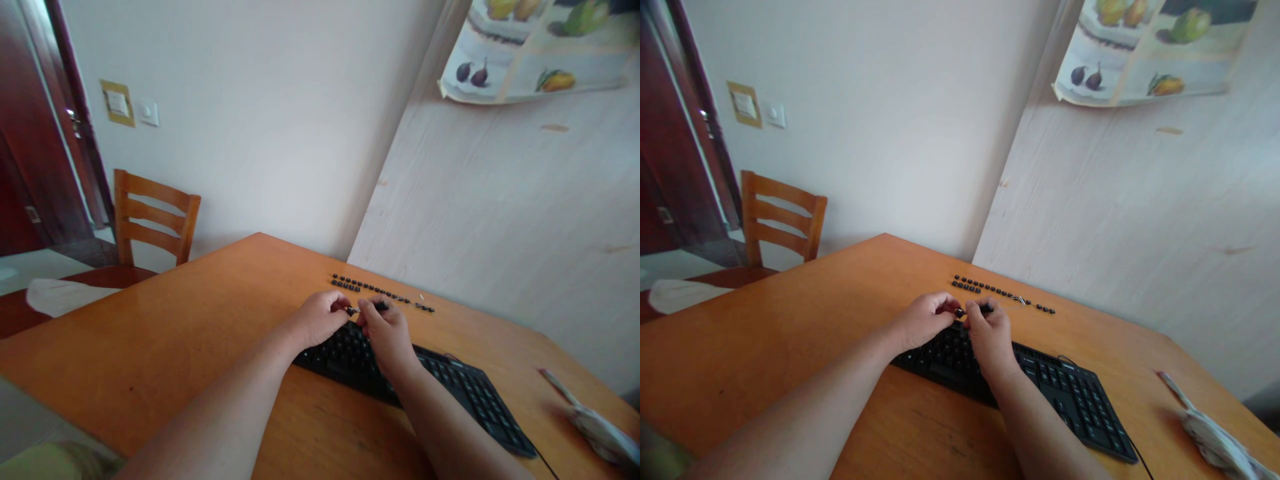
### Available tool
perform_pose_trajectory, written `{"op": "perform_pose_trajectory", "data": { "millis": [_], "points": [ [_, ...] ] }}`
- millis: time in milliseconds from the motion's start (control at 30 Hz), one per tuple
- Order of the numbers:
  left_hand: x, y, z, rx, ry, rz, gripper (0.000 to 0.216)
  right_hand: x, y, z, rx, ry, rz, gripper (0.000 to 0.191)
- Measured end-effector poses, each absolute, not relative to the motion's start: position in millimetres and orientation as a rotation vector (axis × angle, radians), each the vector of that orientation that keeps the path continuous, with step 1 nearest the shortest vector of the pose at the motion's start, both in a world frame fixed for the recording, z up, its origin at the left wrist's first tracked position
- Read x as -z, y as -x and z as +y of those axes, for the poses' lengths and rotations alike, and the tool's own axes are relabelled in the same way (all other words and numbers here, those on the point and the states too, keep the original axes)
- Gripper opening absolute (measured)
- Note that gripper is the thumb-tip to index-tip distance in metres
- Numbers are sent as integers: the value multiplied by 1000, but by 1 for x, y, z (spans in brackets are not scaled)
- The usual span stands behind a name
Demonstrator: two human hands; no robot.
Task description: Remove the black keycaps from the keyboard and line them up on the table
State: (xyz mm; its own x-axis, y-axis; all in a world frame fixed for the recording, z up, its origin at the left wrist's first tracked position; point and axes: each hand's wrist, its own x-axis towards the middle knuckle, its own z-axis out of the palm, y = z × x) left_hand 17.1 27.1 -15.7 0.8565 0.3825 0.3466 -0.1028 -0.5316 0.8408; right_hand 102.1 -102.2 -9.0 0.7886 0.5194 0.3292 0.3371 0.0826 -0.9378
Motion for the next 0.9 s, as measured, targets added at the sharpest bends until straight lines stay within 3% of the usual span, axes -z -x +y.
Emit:
{"op": "perform_pose_trajectory", "data": {
  "millis": [333, 533, 900],
  "points": [
    [15, -17, 27, -588, -1773, 311, 19, 5, -96, -103, -26, 1512, -826, 28],
    [10, -17, 27, -569, -1589, 284, 14, 1, -104, -110, 254, 1827, -1243, 29],
    [9, -14, 27, -574, -1645, 310, 37, -8, -110, -115, 427, 2132, -1357, 18]
  ]
}}
